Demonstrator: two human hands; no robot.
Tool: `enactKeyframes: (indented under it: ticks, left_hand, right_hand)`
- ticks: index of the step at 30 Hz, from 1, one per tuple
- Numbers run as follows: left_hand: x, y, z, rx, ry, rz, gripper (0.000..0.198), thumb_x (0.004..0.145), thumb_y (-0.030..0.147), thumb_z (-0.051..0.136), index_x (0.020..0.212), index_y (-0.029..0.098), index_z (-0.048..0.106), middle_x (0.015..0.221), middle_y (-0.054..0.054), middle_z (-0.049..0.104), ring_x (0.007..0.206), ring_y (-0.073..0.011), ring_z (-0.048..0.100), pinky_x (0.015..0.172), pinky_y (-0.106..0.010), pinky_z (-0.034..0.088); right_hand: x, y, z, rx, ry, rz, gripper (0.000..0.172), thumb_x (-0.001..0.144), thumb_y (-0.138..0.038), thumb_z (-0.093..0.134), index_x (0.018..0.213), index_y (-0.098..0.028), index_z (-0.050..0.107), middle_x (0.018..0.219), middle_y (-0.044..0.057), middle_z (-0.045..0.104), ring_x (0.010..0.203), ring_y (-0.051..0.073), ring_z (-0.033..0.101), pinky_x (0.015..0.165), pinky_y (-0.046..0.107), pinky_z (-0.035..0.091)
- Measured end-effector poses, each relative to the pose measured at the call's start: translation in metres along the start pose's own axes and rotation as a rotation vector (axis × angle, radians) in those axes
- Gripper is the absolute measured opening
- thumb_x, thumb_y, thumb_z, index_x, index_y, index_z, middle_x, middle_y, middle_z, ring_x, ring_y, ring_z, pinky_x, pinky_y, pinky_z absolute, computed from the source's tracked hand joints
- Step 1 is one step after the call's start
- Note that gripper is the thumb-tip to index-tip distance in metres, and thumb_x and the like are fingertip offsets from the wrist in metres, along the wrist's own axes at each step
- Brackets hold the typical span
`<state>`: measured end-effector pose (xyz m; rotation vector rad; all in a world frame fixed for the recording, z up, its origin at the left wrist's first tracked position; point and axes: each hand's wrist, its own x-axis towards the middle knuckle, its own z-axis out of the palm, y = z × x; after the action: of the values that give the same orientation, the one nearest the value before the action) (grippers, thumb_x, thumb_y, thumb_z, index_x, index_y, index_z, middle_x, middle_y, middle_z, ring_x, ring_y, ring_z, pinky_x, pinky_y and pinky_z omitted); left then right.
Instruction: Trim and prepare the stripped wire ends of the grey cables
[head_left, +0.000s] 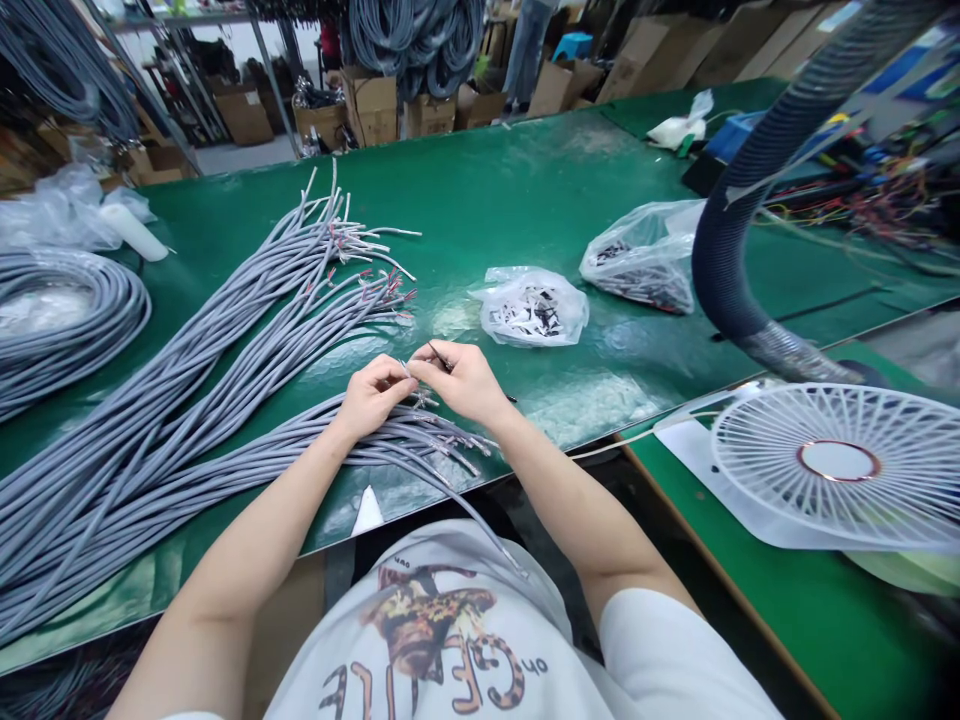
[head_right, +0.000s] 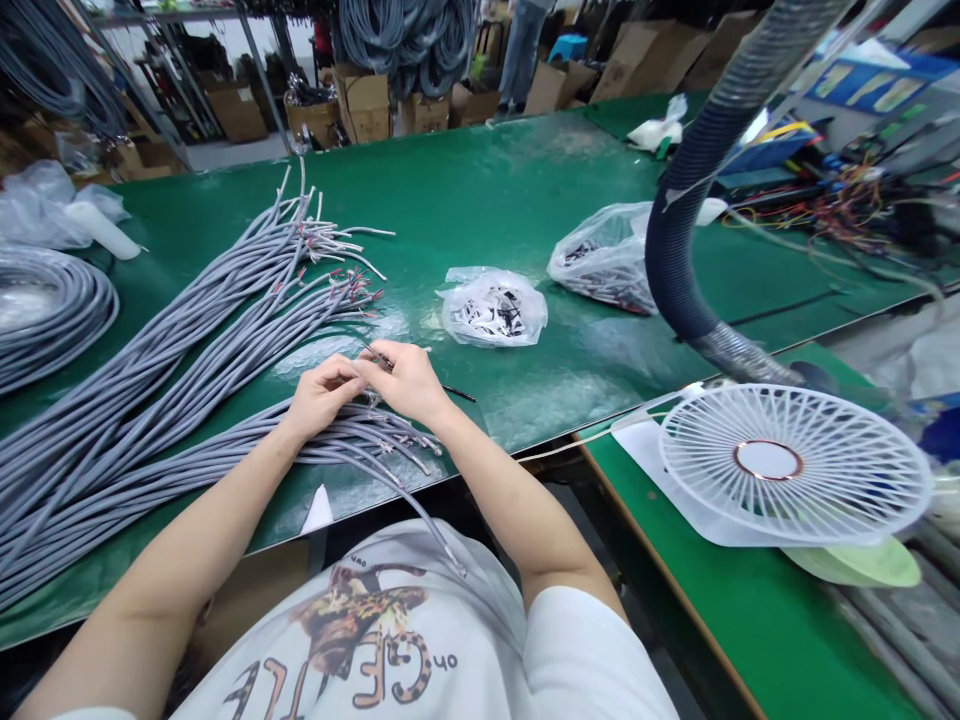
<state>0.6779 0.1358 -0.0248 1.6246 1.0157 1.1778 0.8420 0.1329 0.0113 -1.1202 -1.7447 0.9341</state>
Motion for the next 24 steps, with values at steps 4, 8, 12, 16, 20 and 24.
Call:
enactKeyframes:
  ticks: [4, 8, 12, 16, 20, 24]
  left_hand:
    - [0.001, 0.004, 0.001, -0.151, 0.022, -0.118, 0.023, 0.067, 0.036, 0.074, 0.065, 0.015, 0.064, 0.068, -0.001, 0.058, 0.063, -0.0106, 0.05, 0.062, -0.024, 0.04]
    - [0.002, 0.008, 0.0, -0.258, 0.052, -0.195, 0.027, 0.062, 0.037, 0.077, 0.064, 0.014, 0.062, 0.066, 0.0, 0.059, 0.059, -0.0089, 0.048, 0.058, -0.023, 0.04]
    - [0.002, 0.006, -0.001, -0.286, 0.057, -0.204, 0.029, 0.06, 0.037, 0.078, 0.064, 0.014, 0.063, 0.064, 0.0, 0.059, 0.059, -0.0091, 0.05, 0.058, -0.023, 0.042]
    - [0.002, 0.005, -0.001, -0.31, 0.027, -0.232, 0.031, 0.059, 0.039, 0.079, 0.066, 0.014, 0.063, 0.063, 0.0, 0.06, 0.058, -0.0096, 0.053, 0.056, -0.022, 0.044]
    - [0.002, 0.006, -0.002, -0.33, 0.02, -0.248, 0.031, 0.058, 0.038, 0.08, 0.064, 0.014, 0.062, 0.064, 0.0, 0.061, 0.055, -0.0083, 0.052, 0.053, -0.021, 0.043]
    - [0.003, 0.005, -0.004, -0.371, -0.005, -0.295, 0.031, 0.058, 0.038, 0.079, 0.065, 0.014, 0.062, 0.058, 0.001, 0.059, 0.05, -0.0078, 0.051, 0.049, -0.021, 0.04]
  right_hand:
    - [-0.015, -0.002, -0.005, -0.165, 0.099, -0.062, 0.022, 0.079, -0.038, 0.062, 0.077, -0.016, 0.06, 0.062, -0.003, 0.052, 0.055, 0.008, 0.04, 0.056, 0.022, 0.032]
    - [-0.024, 0.008, 0.001, -0.339, 0.091, -0.026, 0.03, 0.076, -0.045, 0.066, 0.086, -0.017, 0.064, 0.069, 0.0, 0.061, 0.058, 0.011, 0.049, 0.059, 0.022, 0.034]
    - [-0.022, 0.015, 0.01, -0.443, -0.002, -0.004, 0.03, 0.081, -0.043, 0.061, 0.098, -0.018, 0.066, 0.078, 0.003, 0.068, 0.066, 0.015, 0.058, 0.062, 0.022, 0.037]
    - [-0.019, 0.014, 0.012, -0.485, -0.08, -0.045, 0.017, 0.085, -0.026, 0.052, 0.09, -0.018, 0.066, 0.082, 0.005, 0.071, 0.072, 0.016, 0.062, 0.065, 0.022, 0.038]
    - [-0.02, 0.017, 0.009, -0.521, -0.121, -0.105, 0.021, 0.079, -0.013, 0.046, 0.087, -0.017, 0.065, 0.083, 0.006, 0.07, 0.073, 0.017, 0.061, 0.067, 0.023, 0.039]
    - [-0.014, 0.028, 0.012, -0.468, -0.104, -0.17, 0.023, 0.075, -0.01, 0.044, 0.085, -0.016, 0.064, 0.077, 0.005, 0.067, 0.069, 0.015, 0.058, 0.065, 0.023, 0.038]
